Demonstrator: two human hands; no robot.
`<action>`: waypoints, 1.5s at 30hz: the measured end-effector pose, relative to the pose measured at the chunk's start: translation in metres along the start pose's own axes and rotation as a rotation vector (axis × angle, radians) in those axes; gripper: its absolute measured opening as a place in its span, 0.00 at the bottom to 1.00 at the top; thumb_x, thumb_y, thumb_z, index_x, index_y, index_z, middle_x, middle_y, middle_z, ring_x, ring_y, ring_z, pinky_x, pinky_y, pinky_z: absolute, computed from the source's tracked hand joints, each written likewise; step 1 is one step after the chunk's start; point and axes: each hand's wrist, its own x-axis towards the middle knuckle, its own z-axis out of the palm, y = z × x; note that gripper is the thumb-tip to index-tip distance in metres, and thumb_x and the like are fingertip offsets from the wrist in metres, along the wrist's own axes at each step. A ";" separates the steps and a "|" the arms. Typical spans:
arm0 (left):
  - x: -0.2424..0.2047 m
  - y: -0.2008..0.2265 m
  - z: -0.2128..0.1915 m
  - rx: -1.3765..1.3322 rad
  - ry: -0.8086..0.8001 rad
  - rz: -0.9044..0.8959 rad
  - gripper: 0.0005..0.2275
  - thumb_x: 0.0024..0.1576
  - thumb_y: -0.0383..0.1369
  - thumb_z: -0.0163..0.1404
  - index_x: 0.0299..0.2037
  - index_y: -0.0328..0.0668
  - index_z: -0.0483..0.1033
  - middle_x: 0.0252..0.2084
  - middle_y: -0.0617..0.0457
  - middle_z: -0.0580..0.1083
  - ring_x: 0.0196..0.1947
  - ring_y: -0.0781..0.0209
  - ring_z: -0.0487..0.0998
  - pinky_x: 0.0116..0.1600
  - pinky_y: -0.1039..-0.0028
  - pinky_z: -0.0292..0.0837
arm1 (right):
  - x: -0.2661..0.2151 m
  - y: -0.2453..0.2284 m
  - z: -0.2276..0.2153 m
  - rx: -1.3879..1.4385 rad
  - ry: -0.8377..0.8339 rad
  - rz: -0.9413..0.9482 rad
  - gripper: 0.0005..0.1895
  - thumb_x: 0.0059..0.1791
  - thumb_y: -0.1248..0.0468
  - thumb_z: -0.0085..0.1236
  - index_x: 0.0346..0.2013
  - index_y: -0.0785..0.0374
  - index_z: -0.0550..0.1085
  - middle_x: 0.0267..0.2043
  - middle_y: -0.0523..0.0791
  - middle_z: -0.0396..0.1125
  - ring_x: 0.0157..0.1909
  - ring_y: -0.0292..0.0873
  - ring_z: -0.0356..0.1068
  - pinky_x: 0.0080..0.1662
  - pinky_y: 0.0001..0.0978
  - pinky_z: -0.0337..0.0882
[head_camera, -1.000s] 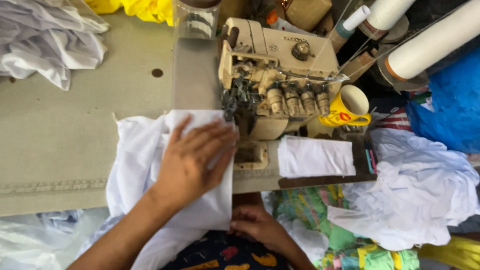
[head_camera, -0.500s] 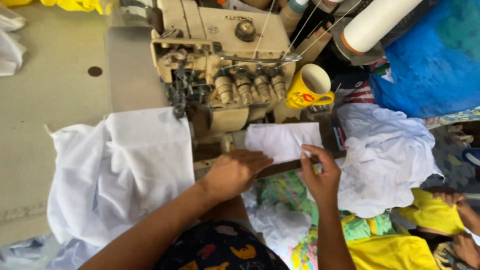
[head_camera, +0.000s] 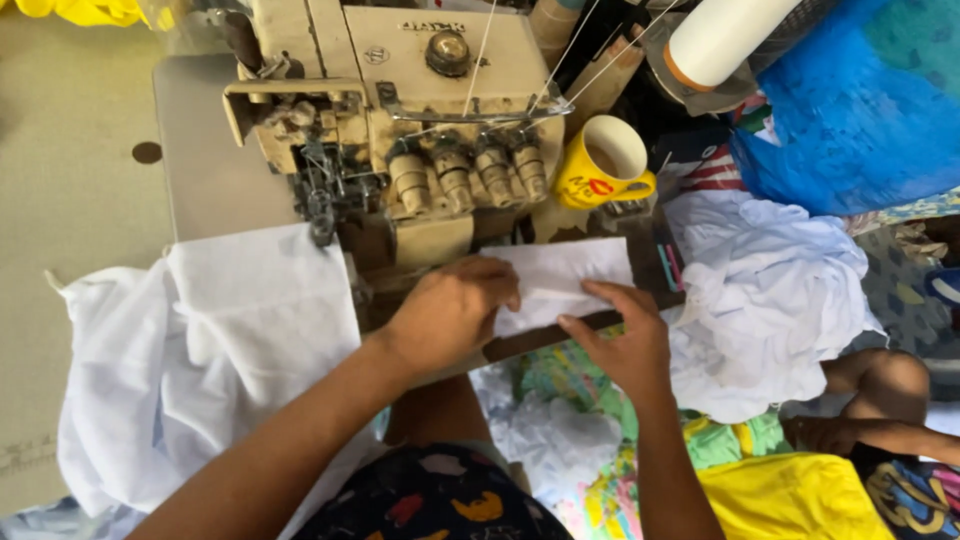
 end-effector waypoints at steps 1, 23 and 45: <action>0.001 -0.001 0.001 0.143 0.061 0.096 0.09 0.53 0.31 0.54 0.42 0.53 0.82 0.42 0.56 0.80 0.48 0.52 0.81 0.49 0.64 0.77 | 0.003 -0.002 0.001 -0.062 -0.002 -0.001 0.26 0.35 0.54 0.79 0.44 0.59 0.82 0.42 0.46 0.76 0.46 0.49 0.75 0.51 0.40 0.73; -0.027 0.031 -0.001 -0.016 0.208 0.174 0.06 0.55 0.27 0.56 0.42 0.43 0.81 0.37 0.49 0.80 0.41 0.48 0.84 0.46 0.64 0.81 | 0.003 0.083 -0.039 0.306 -0.215 0.105 0.12 0.42 0.77 0.62 0.37 0.63 0.84 0.42 0.50 0.78 0.48 0.47 0.76 0.50 0.35 0.72; 0.009 0.015 0.001 0.139 -0.071 -0.325 0.10 0.58 0.38 0.50 0.46 0.50 0.80 0.56 0.50 0.70 0.40 0.33 0.82 0.41 0.45 0.81 | 0.054 0.066 -0.024 0.043 -0.291 0.061 0.12 0.45 0.62 0.69 0.43 0.54 0.84 0.37 0.47 0.75 0.33 0.46 0.72 0.37 0.37 0.73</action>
